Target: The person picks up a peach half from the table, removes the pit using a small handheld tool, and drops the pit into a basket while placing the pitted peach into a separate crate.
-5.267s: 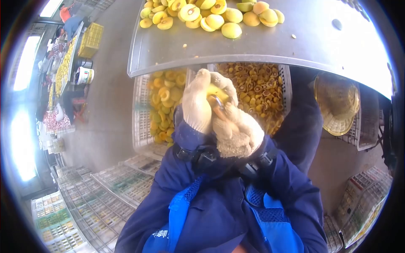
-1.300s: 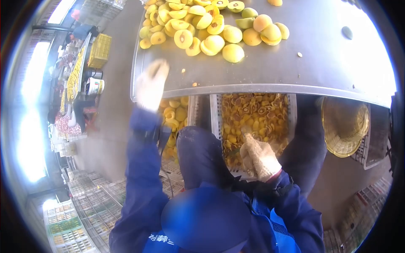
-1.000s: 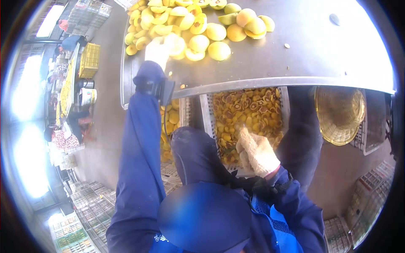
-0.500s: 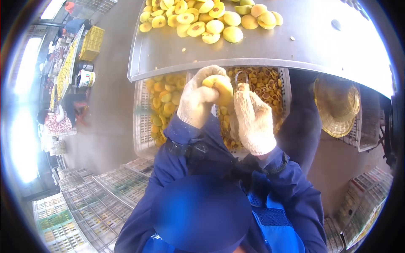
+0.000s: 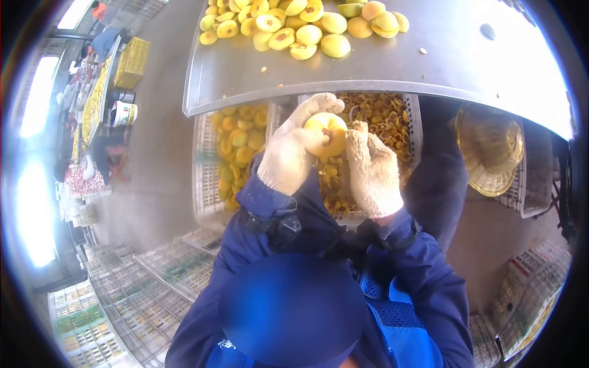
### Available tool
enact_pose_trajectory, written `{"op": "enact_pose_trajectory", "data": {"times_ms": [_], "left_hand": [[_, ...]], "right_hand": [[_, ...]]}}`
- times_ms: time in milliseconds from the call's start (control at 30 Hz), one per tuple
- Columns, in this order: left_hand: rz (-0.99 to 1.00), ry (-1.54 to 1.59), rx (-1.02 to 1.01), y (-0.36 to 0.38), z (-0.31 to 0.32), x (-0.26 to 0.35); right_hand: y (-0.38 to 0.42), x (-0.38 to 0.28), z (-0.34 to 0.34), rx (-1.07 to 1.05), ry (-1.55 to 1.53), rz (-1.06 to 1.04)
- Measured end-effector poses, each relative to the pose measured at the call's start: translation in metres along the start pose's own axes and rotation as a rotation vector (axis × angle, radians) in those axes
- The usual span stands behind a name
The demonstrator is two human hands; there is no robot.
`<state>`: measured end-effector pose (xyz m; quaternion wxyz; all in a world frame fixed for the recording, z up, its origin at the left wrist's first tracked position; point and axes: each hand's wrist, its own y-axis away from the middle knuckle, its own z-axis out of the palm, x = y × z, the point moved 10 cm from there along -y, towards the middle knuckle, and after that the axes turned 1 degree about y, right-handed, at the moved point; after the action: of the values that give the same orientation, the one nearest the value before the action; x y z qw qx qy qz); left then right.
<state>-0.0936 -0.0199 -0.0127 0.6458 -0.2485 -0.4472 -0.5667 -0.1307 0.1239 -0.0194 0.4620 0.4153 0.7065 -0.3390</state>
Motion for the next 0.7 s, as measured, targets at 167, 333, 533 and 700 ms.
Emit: {"op": "enact_pose_trajectory", "data": {"times_ms": [167,333,533,700], "left_hand": [[0.003,-0.132,0.118,0.006,-0.005,0.0],[0.091,-0.144,0.2,0.01,-0.008,-0.006],[0.223,-0.024,0.33,0.022,-0.013,-0.008],[0.26,-0.198,0.318,0.027,-0.012,-0.005]], "right_hand": [[0.019,-0.004,0.018,-0.23,-0.307,0.225],[0.018,-0.015,0.021,-0.293,-0.098,0.077],[0.025,-0.016,0.037,-0.324,-0.121,0.046],[0.027,-0.013,0.044,-0.334,-0.272,0.089]]}}
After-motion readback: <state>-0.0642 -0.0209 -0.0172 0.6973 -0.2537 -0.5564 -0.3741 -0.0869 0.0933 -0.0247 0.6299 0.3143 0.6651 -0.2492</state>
